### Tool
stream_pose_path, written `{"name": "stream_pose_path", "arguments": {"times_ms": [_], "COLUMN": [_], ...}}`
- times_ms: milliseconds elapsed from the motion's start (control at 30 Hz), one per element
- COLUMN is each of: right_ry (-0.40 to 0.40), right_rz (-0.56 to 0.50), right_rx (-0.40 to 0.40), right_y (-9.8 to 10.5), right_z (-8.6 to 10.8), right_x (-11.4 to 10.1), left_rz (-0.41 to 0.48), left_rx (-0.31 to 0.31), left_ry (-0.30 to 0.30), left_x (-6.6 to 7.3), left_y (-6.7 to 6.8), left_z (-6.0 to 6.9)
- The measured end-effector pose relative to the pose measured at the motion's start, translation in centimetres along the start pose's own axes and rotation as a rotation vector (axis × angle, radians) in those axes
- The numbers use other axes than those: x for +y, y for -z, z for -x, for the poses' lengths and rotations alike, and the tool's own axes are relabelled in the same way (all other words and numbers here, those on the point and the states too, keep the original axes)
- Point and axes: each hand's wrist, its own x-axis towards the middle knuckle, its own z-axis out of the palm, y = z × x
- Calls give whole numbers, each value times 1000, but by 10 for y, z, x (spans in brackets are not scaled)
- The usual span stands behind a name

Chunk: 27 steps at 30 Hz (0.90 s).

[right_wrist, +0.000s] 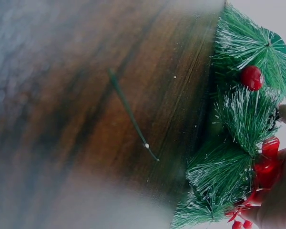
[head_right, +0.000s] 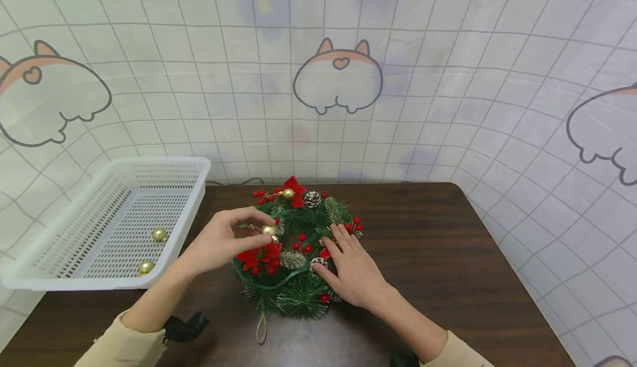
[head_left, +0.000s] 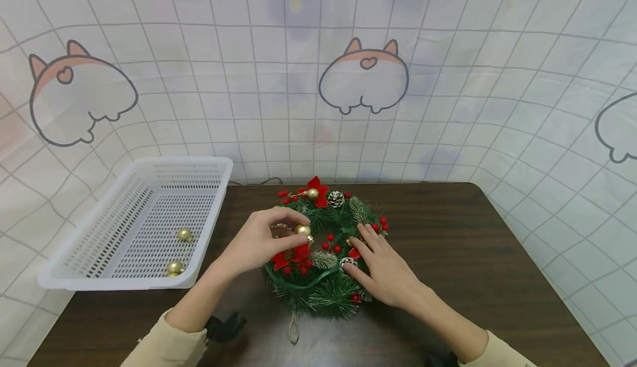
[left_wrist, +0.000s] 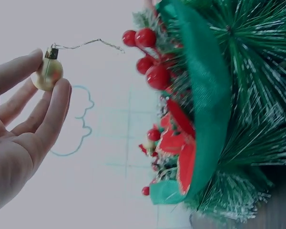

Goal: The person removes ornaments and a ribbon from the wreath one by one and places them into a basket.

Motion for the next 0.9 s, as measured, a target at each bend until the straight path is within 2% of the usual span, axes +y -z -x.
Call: {"name": "stream_pose_path", "arguments": {"times_ms": [333, 467, 633, 900], "right_ry": [-4, -2, 4, 6], "right_rz": [-2, 1, 8, 14], "right_rx": [-3, 0, 2, 7], "right_y": [0, 1, 0, 0], "right_z": [0, 0, 0, 0], "right_x": [0, 1, 1, 0], "left_rz": [62, 75, 52, 38], "left_rx": [61, 95, 138, 209], "left_ry": [39, 24, 4, 13], "left_x": [-1, -6, -11, -19], "left_y": [22, 30, 40, 56], "left_z": [13, 17, 22, 32]}}
